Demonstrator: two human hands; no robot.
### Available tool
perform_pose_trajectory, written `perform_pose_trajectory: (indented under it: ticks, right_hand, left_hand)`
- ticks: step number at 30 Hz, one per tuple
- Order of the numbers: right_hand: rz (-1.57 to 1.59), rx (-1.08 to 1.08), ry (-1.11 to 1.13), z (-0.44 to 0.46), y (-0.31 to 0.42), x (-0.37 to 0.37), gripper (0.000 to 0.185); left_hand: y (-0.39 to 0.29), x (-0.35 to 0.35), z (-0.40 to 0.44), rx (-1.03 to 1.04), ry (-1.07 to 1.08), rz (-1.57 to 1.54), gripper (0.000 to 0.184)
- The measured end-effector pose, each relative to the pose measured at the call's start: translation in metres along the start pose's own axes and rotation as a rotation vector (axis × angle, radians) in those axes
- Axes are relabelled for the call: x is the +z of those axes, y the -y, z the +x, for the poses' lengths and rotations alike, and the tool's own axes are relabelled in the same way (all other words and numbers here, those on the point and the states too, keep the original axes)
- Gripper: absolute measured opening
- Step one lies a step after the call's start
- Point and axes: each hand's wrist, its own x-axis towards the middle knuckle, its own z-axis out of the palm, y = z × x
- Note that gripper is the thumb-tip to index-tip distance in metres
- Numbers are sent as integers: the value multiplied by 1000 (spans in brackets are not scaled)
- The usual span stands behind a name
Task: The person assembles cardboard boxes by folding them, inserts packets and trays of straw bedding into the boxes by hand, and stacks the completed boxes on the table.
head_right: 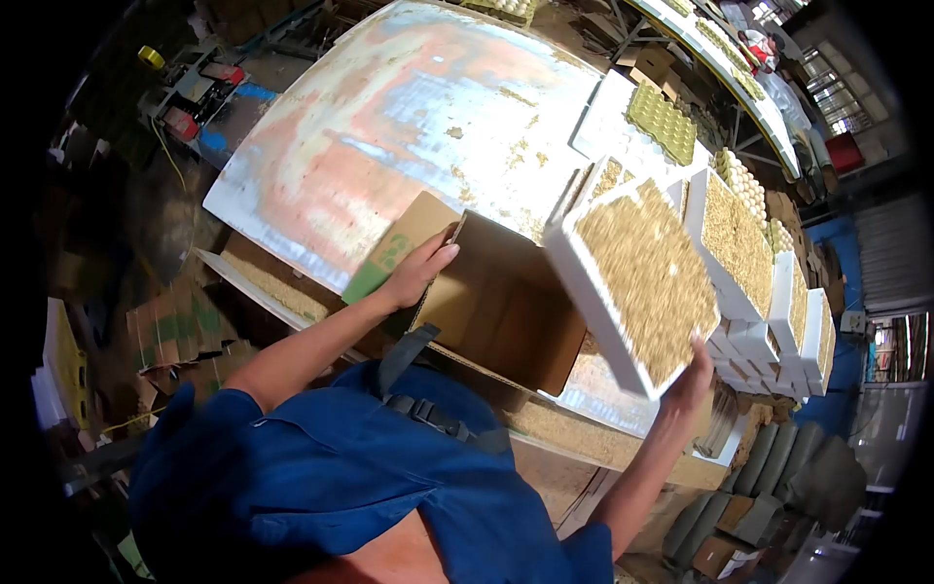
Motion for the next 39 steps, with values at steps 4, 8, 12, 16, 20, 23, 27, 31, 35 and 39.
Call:
perform_pose_trajectory:
  ticks: [4, 8, 12, 16, 20, 23, 27, 31, 35, 39]
  right_hand:
    - [-68, 54, -94, -46, -9, 7, 63]
    - [-212, 116, -44, -64, -17, 31, 61]
    - [-416, 90, 62, -44, -31, 50, 52]
    - [-381, 184, 152, -12, -44, 64, 42]
    - [-361, 168, 152, -11, -43, 88, 39]
    - [-454, 173, 139, -21, -34, 99, 39]
    - [-448, 182, 142, -20, -39, 95, 39]
    - [-431, 221, 112, -9, -40, 80, 34]
    - [-729, 230, 134, -20, -29, 91, 30]
    - [-834, 176, 100, -28, -48, 112, 25]
  left_hand:
    - [-1, 1, 14, -16, 46, 59, 71]
    - [5, 8, 25, -28, 75, 32, 74]
    - [-6, 11, 30, -72, 128, 96, 68]
    - [46, 10, 51, -30, 148, -114, 67]
    - [44, 2, 59, -108, 231, -174, 70]
    - [38, -2, 58, -86, 238, -33, 77]
    - [13, -3, 48, -140, 181, 6, 75]
    - [-2, -3, 39, -105, 196, 50, 65]
    - [-45, -3, 15, -70, 291, 181, 82]
    - [-51, -3, -4, 10, 321, 377, 90]
